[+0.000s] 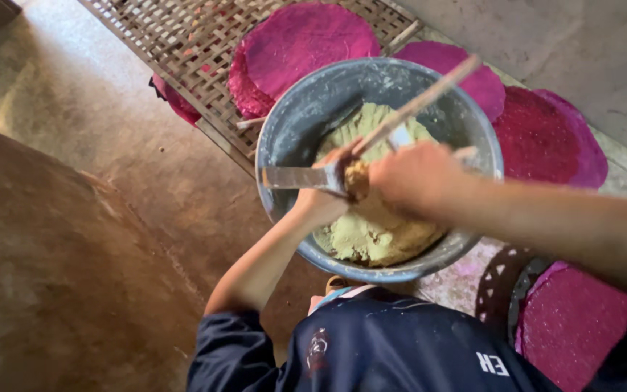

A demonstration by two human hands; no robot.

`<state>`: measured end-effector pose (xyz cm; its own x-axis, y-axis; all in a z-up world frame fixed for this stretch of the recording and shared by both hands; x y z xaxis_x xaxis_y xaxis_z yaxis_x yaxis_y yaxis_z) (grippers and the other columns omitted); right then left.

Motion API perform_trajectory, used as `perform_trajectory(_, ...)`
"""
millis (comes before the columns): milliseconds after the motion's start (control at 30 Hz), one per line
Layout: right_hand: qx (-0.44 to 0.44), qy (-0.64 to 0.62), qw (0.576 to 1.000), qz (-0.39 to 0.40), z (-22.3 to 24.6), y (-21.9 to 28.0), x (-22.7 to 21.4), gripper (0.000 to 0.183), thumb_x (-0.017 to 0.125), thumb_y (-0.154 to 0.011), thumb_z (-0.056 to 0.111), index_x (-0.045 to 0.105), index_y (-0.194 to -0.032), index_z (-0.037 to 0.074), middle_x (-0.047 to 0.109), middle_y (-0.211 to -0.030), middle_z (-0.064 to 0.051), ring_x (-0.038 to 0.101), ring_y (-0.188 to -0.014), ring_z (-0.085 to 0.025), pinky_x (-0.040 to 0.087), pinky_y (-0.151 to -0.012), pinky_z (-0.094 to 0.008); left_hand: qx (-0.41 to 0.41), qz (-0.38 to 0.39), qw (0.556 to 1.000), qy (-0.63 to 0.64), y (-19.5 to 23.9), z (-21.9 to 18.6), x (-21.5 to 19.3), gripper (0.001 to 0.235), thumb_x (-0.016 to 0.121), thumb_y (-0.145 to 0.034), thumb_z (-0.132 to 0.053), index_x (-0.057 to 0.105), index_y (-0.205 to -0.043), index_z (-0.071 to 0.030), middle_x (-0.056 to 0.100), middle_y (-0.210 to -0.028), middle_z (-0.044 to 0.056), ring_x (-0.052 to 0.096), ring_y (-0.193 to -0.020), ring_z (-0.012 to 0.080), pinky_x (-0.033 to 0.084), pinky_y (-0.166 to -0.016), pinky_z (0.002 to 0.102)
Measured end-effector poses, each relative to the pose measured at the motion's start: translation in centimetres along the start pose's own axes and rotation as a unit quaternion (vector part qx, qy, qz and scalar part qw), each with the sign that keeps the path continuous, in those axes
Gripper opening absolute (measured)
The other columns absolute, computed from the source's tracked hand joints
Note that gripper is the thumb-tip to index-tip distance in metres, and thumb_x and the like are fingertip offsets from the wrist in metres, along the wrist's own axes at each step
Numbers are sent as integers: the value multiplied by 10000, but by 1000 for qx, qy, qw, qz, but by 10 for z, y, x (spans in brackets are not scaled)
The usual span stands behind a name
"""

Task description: The person scoops dough from a metal bowl and uses a wooden press to extrude spiral shapes onto pink trays. The person repeatedly fills the press and forms multiple spirals, then moves to a new tray to continue the process.

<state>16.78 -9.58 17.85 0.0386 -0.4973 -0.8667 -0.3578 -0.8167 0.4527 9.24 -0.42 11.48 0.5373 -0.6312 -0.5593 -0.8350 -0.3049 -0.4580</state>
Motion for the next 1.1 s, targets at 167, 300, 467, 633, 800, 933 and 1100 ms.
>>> perform_trajectory(167,-193,119,922,-314,15,46,0,142,614,-883,137,673,-996,73,657,-759,-52,655,-628,-187,546,-529,-346,-170,55,971,161,23,51,9,624,791,-844,-72,544,-1417,-53,705,-1251,81,705,-1128,208,588,-981,323)
perform_trajectory(300,-20,-91,968,-234,-52,52,8,349,556,-1003,118,645,-1340,136,743,-1015,-57,629,-564,-170,501,-463,-324,-142,-142,963,182,19,67,-24,695,761,-852,-78,481,-1486,-37,673,-1343,113,671,-1213,201,574,-1029,327)
perform_trajectory(467,-124,-341,839,-405,2,23,45,447,502,-1021,33,583,-1452,118,694,-1328,-204,724,-1044,-285,600,-878,-356,-1,-204,972,-115,7,35,-36,585,831,-735,-61,611,-1273,7,494,-1529,253,643,-1198,311,576,-909,373)
perform_trajectory(633,-22,-509,843,-170,-5,12,101,496,550,-1020,77,554,-1494,222,755,-975,-201,644,-725,-213,570,-646,-336,-1,-206,970,-130,-7,27,-51,755,844,-815,-88,497,-1468,61,444,-1589,194,629,-1203,308,591,-919,380)
perform_trajectory(800,69,-541,822,-163,-37,1,88,466,524,-1063,96,550,-1513,217,678,-822,-176,535,-527,-132,511,-504,-317,6,-178,977,-121,-7,17,-36,612,840,-681,-124,647,-1250,-11,267,-1617,331,589,-1084,351,580,-868,412)
perform_trajectory(933,-125,-436,787,-418,0,19,55,338,430,-1177,240,429,-1515,252,690,-1013,-73,619,-708,-92,527,-628,-264,-81,-147,968,-184,-13,34,-36,765,810,-751,-125,499,-1423,68,446,-1498,238,602,-1112,336,567,-850,423)
perform_trajectory(1100,111,-351,930,1,-47,22,66,394,496,-1103,342,620,-1476,364,719,-700,-167,537,-513,-276,436,-461,-337,61,-166,944,-278,-4,31,-48,684,782,-846,-40,501,-1461,58,541,-1533,290,657,-1017,272,586,-755,342)
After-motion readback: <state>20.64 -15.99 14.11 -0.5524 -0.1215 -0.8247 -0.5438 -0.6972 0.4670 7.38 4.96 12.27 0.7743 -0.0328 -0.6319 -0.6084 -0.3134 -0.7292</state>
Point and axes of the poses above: each hand's wrist, its own y-axis away from the middle knuckle, its own x-axis out of the palm, z = x × y, the point moved 7 cm from there along -y, towards the middle knuckle
